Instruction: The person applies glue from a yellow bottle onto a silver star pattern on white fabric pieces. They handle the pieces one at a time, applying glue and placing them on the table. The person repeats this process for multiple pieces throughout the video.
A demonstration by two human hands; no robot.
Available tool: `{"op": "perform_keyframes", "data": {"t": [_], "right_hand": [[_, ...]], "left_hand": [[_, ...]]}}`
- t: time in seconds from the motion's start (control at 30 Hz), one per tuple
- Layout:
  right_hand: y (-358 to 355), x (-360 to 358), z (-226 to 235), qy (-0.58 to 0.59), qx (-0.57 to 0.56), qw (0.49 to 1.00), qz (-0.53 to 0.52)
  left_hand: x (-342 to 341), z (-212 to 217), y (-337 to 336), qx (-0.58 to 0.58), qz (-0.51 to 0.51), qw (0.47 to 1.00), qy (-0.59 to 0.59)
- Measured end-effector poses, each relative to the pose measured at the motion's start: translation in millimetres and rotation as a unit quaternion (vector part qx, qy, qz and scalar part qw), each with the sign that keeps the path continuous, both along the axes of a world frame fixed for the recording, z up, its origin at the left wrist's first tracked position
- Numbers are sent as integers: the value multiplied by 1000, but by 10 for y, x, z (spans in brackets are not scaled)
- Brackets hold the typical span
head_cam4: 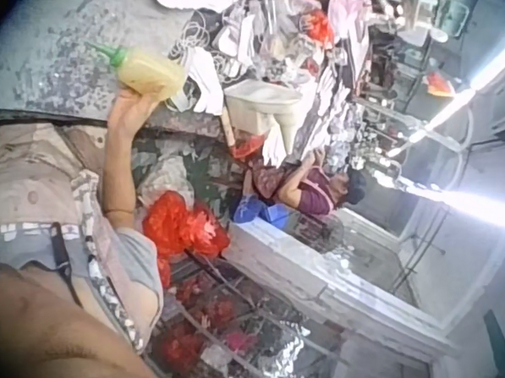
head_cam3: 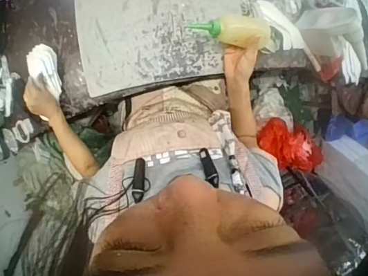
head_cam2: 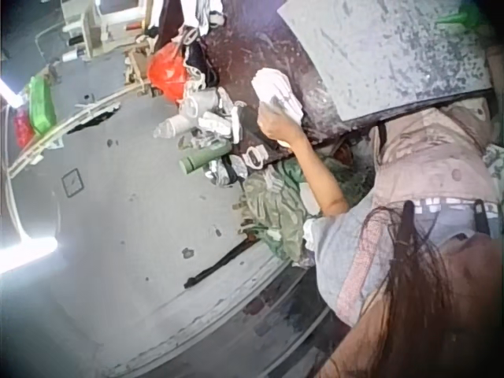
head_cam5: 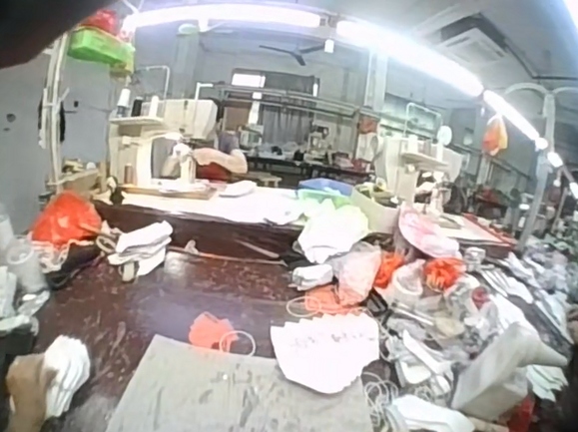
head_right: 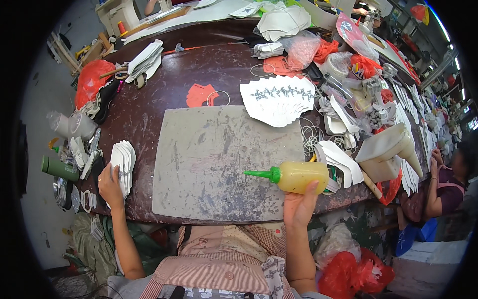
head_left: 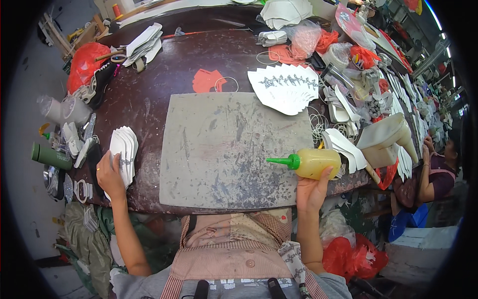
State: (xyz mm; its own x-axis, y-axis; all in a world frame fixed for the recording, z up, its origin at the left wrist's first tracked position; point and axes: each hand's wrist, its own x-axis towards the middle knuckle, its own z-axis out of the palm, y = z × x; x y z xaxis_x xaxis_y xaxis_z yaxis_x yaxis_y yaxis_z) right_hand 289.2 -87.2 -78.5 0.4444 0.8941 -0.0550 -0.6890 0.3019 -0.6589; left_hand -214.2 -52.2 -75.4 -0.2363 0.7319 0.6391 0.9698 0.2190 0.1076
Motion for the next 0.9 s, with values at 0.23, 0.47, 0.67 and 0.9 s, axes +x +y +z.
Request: {"op": "perform_keyframes", "data": {"t": [0.23, 0.47, 0.67, 0.9], "right_hand": [[31, 10, -4, 3, -13, 1000, -9], [23, 38, 62, -1, -26, 1000, 8], [233, 43, 177, -90, -71, 993, 35], [479, -218, 329, -200, -104, 972, 73]], "left_hand": [[-261, 20, 64, -25, -61, 963, -261], [93, 598, -144, 61, -176, 907, -378], [1666, 967, 82, -276, -404, 738, -465], [1919, 472, 287, -322, -567, 751, -105]]}}
